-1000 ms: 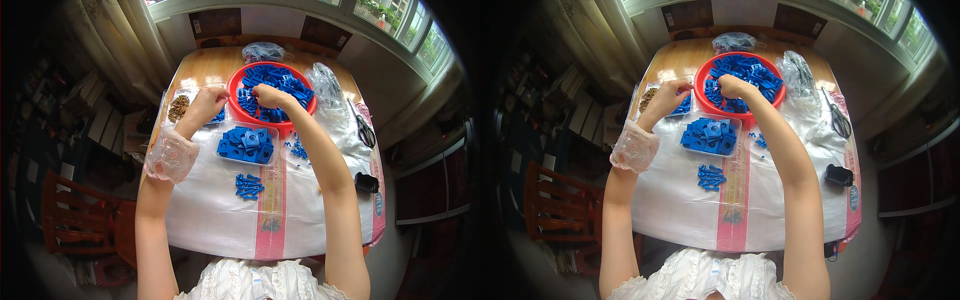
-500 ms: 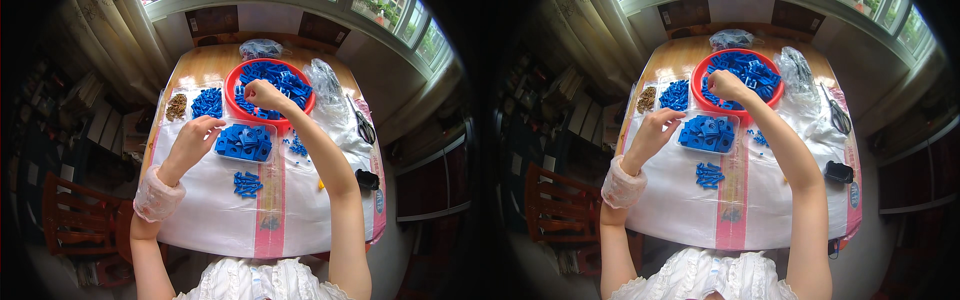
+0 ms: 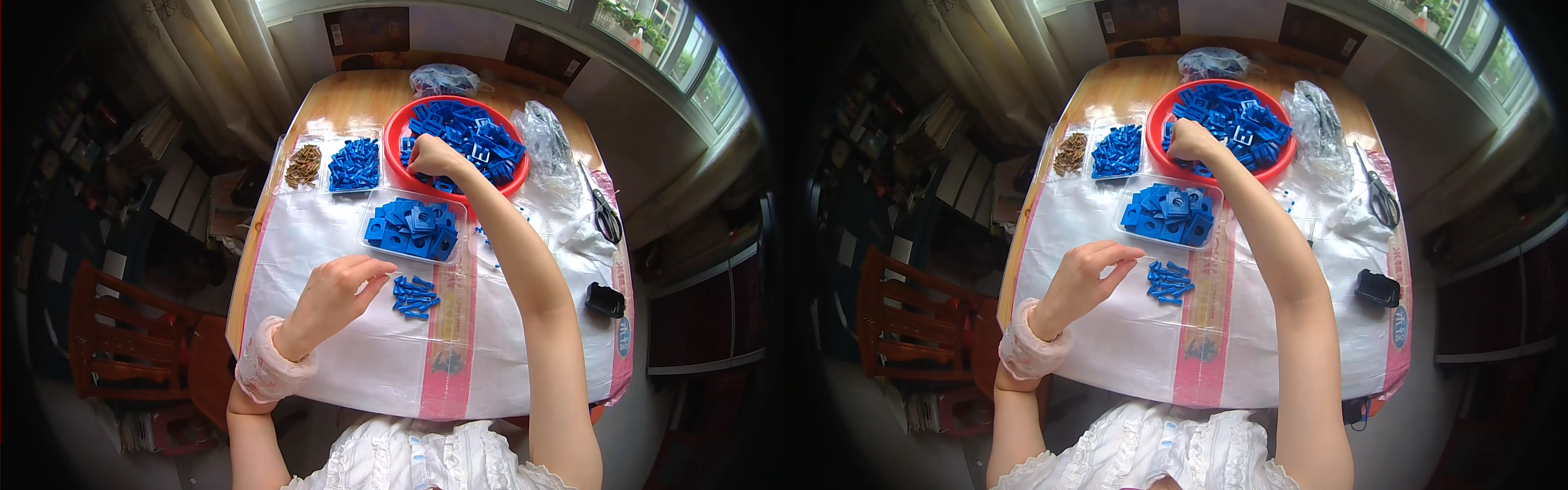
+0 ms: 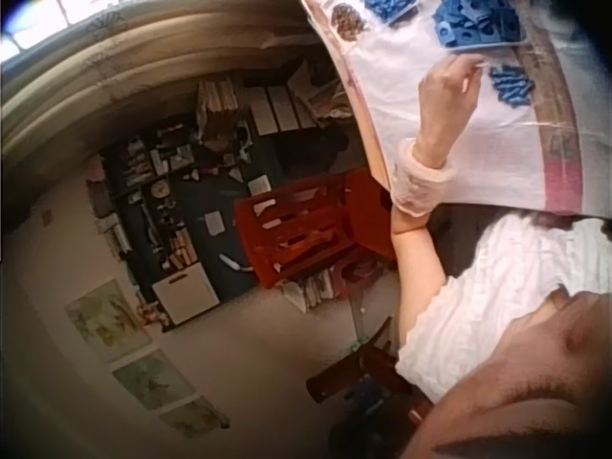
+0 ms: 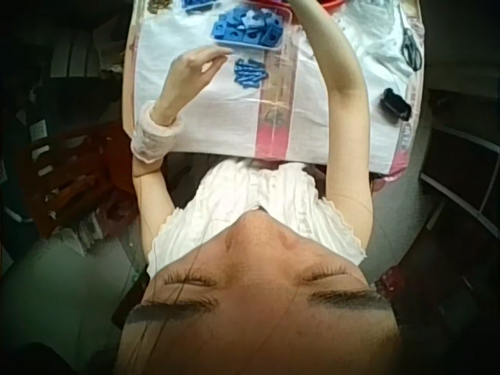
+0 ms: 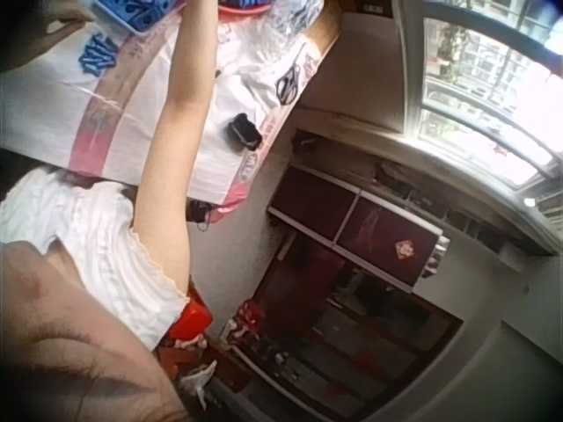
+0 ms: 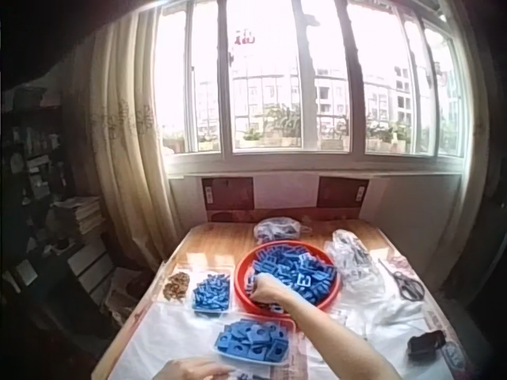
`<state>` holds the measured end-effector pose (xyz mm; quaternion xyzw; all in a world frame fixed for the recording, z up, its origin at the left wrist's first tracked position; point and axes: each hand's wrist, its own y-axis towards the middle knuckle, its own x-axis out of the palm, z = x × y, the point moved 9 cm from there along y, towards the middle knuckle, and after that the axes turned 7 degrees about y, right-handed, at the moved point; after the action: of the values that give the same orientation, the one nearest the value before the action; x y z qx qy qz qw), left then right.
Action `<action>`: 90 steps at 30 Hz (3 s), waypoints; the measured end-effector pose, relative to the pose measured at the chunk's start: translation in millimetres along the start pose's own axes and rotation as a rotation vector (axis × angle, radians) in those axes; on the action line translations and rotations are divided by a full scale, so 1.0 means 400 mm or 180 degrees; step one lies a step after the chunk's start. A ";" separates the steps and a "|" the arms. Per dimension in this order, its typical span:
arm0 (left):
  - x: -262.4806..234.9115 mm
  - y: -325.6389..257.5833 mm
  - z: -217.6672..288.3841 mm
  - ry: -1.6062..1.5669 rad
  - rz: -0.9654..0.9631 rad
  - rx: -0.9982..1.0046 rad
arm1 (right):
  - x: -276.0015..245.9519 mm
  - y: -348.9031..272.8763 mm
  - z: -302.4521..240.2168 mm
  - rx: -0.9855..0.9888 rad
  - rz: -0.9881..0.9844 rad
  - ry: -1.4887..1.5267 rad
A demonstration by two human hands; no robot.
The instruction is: The recorder sorts small blue plastic parts from a bag and snaps them together to assemble fixtures at a table.
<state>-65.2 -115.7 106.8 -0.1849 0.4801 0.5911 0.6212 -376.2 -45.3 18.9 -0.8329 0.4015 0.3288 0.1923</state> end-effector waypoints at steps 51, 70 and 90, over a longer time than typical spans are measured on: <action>0.035 0.028 -0.137 0.1166 0.0310 -0.0417 | -0.044 -0.907 -0.076 -0.0320 -0.0239 0.0341; -0.083 -0.099 -0.257 0.1418 0.0340 -0.1094 | -0.033 -0.903 -0.071 -0.0327 -0.0203 0.0466; -0.165 -0.121 -0.384 0.1260 0.0584 -0.1449 | -0.019 -0.908 -0.066 -0.0349 -0.0365 0.0458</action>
<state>-68.7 -286.1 72.0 -0.3866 0.4618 0.6895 0.4024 -80.8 162.7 63.4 -0.8852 0.3474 0.2781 0.1356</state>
